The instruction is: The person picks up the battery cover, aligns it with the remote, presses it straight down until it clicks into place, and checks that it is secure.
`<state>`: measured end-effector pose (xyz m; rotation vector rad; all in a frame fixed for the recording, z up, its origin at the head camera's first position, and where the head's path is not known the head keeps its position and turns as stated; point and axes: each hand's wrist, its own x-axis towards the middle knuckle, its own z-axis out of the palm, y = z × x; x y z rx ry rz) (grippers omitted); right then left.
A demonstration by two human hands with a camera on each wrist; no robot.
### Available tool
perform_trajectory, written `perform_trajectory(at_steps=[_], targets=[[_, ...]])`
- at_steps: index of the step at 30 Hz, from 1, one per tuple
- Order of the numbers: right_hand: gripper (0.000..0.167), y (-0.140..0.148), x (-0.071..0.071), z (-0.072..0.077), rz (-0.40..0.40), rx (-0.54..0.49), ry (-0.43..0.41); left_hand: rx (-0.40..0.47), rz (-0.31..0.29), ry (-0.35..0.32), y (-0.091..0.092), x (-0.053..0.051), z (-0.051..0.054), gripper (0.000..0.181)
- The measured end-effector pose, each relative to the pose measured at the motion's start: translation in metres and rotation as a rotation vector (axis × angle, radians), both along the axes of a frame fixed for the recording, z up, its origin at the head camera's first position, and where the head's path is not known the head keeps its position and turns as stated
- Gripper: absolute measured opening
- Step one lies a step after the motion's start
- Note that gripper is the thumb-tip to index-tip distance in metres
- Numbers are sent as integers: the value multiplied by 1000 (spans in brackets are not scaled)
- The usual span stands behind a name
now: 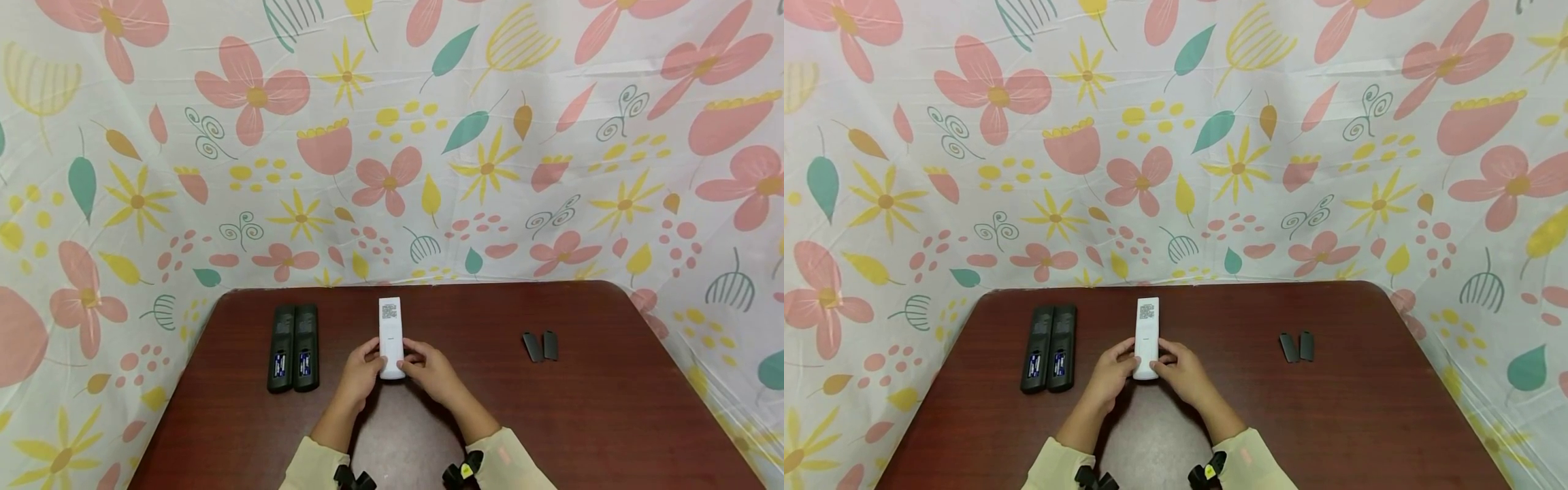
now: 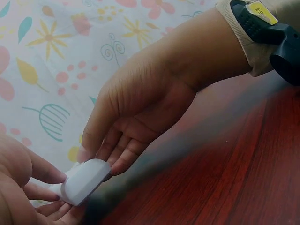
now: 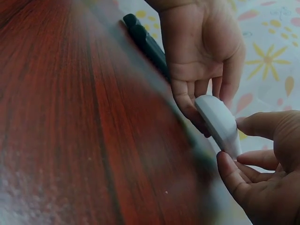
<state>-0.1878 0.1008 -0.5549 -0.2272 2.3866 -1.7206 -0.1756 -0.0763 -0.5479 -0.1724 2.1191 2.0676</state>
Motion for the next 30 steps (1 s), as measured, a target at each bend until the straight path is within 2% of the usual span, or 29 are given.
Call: perform_trajectory(at_steps=[4,9,15,25,30], targets=[[52,-1,0,-1,1,-4,13,-29,11,30,1,0,-2,53],[51,-1,1,-1,10,6,24,-22,25,8,0,1,-3,52],[51,-1,1,-1,13,17,18,-55,19,17,0,0,-5,51],[53,0,4,0,39,36,34,-223,20,51,2,2,1,49],[53,-1,4,1,42,54,40,-269,18,50,2,2,0,48]])
